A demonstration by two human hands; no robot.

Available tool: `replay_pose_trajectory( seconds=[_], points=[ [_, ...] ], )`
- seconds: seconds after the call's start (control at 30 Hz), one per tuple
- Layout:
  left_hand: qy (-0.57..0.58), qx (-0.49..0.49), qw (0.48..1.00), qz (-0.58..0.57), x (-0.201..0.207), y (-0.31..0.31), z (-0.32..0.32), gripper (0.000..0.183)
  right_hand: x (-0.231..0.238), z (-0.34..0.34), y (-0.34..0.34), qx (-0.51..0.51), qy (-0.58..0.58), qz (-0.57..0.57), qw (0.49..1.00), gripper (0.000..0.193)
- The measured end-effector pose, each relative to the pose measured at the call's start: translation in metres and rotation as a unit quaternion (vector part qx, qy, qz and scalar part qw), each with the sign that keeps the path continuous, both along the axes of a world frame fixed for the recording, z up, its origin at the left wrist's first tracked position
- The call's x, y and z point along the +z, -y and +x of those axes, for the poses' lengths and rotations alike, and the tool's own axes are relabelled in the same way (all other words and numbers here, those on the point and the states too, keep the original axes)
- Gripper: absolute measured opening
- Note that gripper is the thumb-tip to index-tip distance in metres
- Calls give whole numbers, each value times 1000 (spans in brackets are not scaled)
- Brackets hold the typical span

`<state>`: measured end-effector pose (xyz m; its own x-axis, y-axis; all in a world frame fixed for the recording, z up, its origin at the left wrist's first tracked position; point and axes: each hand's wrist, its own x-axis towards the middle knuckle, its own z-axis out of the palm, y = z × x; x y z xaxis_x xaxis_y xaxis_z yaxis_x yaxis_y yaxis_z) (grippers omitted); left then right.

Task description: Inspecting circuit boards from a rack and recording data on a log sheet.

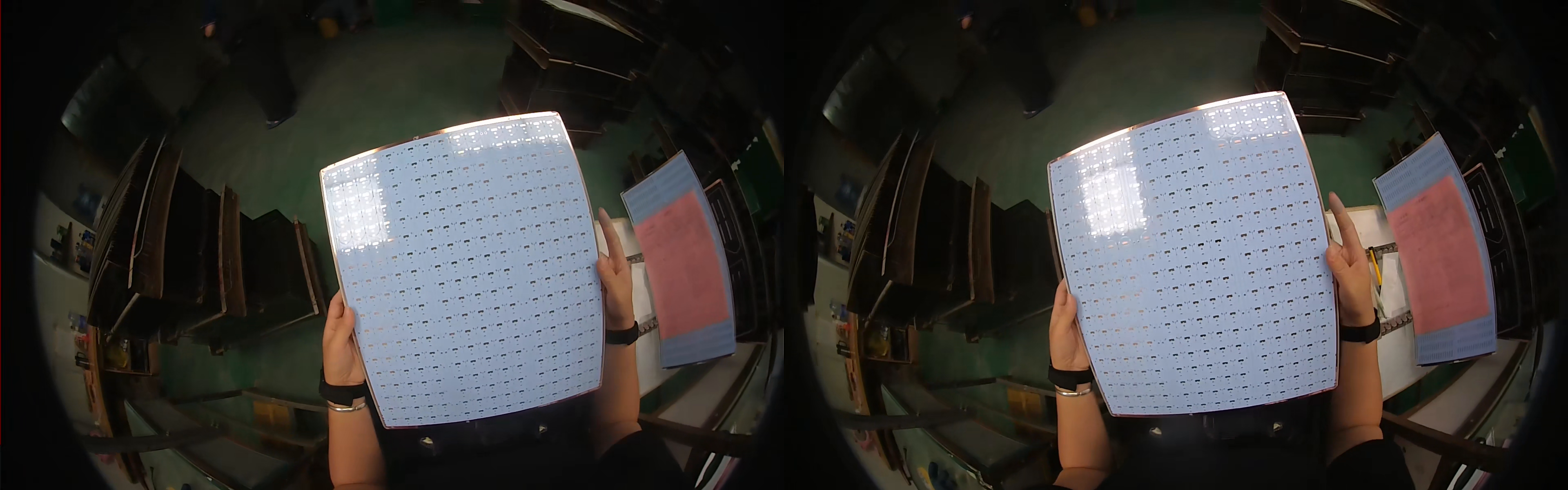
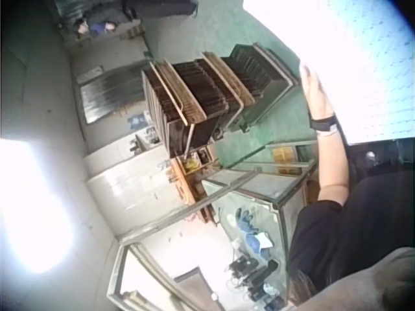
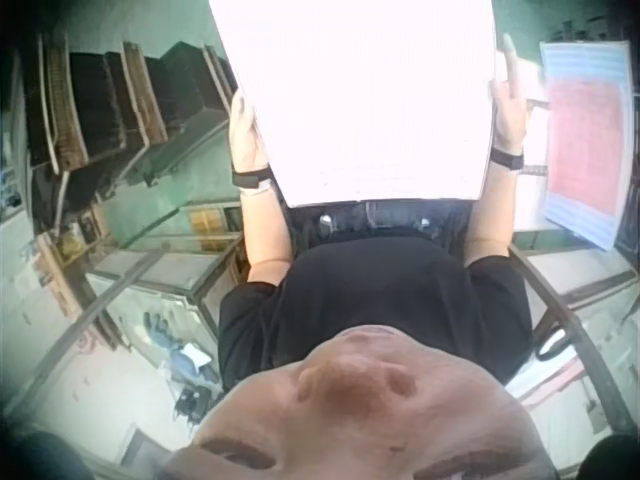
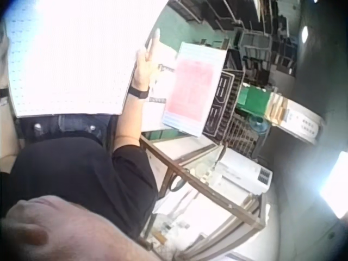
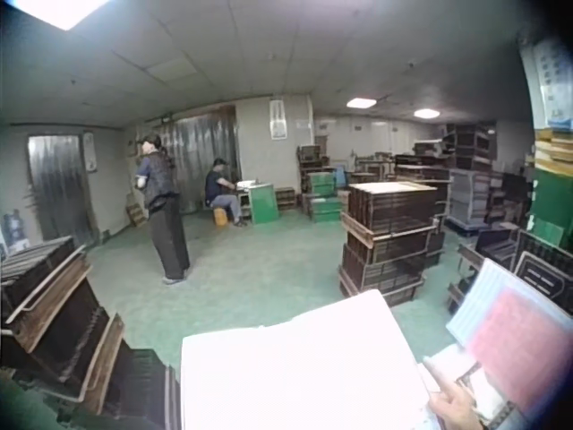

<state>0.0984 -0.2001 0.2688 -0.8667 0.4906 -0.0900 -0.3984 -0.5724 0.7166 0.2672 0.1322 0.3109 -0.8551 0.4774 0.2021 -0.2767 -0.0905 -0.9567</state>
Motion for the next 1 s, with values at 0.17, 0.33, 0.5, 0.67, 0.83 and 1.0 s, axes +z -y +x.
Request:
replay_pose_trajectory(
  seconds=[0.17, 0.33, 0.5, 0.67, 0.83, 1.0],
  points=[
    [5, 23, 1000, 6, -7, 3, 0, 35, -7, -2, 6, -25, -1, -8, 1000, 75],
    [5, 15, 1000, 14, -12, 4, 0, 34, -6, 2, 4, -21, 22, -9, 999, 73],
    [-1, 21, 1000, 23, -19, -2, -1, 34, -7, -3, 11, -51, -3, -33, 998, 68],
    [-1, 59, 998, 26, -20, -1, -10, 34, -49, 40, -8, 102, 127, -79, 983, 57],
    [20, 27, 999, 14, -30, -7, -26, 35, -42, 62, 1, 168, 255, -72, 950, 49],
    [-3, -28, 956, -293, -89, -15, -60, 35, -31, 34, 20, 57, 220, -105, 968, 43]
  ],
)
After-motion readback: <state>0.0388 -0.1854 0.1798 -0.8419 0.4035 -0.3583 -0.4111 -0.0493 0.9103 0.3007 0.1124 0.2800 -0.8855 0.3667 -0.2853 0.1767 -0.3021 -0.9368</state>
